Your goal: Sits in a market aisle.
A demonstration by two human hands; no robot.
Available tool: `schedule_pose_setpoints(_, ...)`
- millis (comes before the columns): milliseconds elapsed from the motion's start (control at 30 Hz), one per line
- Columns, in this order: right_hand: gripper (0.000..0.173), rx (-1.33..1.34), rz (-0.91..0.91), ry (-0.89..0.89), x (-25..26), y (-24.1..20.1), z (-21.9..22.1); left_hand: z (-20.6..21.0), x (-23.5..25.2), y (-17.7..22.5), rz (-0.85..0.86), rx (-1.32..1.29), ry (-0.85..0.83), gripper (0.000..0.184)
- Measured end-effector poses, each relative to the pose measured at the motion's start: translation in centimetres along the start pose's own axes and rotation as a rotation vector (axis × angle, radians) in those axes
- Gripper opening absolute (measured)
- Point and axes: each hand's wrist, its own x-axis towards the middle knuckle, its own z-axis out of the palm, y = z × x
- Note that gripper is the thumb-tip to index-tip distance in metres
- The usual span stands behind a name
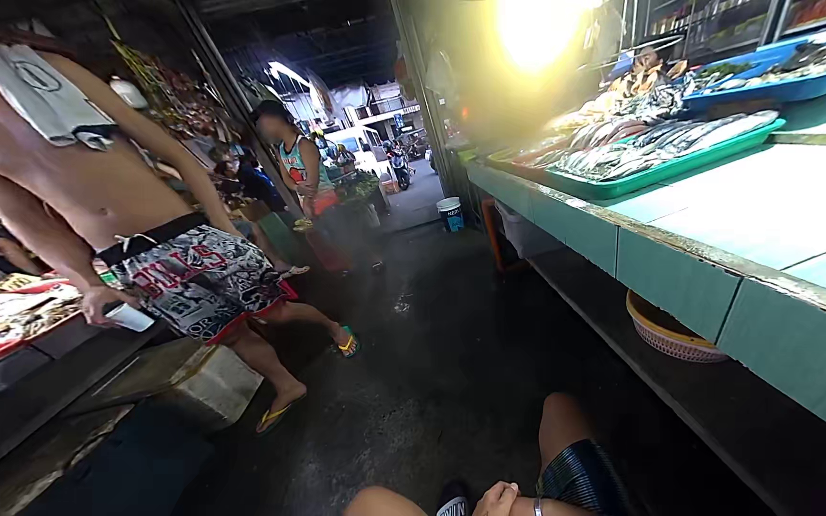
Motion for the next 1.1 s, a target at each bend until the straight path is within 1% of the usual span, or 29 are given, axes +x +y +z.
schedule_pose_setpoints(67, 0.045, 0.040, 0.030, 0.040, 0.4, 1.3, 0.4, 0.2, 0.6, 0.3, 0.003, 0.036, -0.013, 0.051)
schedule_pose_setpoints(100, 0.044, 0.114, 0.043, 0.097, -0.7, 0.8, 0.0, 0.2, 1.0, 0.6, 0.008, 0.051, -0.017, 0.052)
schedule_pose_setpoints(167, 0.042, 0.232, 0.074, 0.142, -2.4, -0.4, -1.2, 0.3, 1.4, 1.4, 0.018, 0.067, -0.020, 0.052)
schedule_pose_setpoints(267, 0.039, 0.369, 0.112, 0.188, -3.2, 0.0, -1.5, 0.5, 1.8, 2.4, 0.036, 0.066, -0.016, 0.049)
schedule_pose_setpoints(333, 0.040, 0.377, 0.132, 0.177, -3.6, 0.0, -1.7, 0.7, 2.0, 2.6, 0.042, 0.054, -0.021, 0.048)
schedule_pose_setpoints(467, 0.038, 0.430, 0.215, 0.126, -4.2, -1.4, -2.4, 0.5, 1.4, 2.1, 0.039, 0.028, -0.033, 0.050)
schedule_pose_setpoints(533, 0.040, 0.423, 0.210, 0.091, -4.0, -2.2, -2.6, 0.0, 0.6, 2.0, 0.020, -0.001, -0.034, 0.050)
schedule_pose_setpoints(700, 0.044, 0.305, 0.132, 0.006, -2.7, -2.9, -1.9, -0.5, -0.1, -0.1, 0.000, -0.024, -0.016, 0.050)
schedule_pose_setpoints(833, 0.044, 0.292, 0.095, 0.025, -3.1, -2.9, -1.9, -0.3, -0.6, 0.5, -0.010, 0.002, -0.020, 0.052)
schedule_pose_setpoints(933, 0.043, 0.340, 0.138, 0.069, -3.6, -2.3, -2.1, -0.2, -0.2, 1.8, -0.011, 0.025, -0.038, 0.053)
schedule_pose_setpoints(1100, 0.045, 0.378, 0.183, 0.108, -4.0, -1.1, -2.5, 0.5, 1.4, 2.6, 0.022, 0.065, -0.032, 0.051)
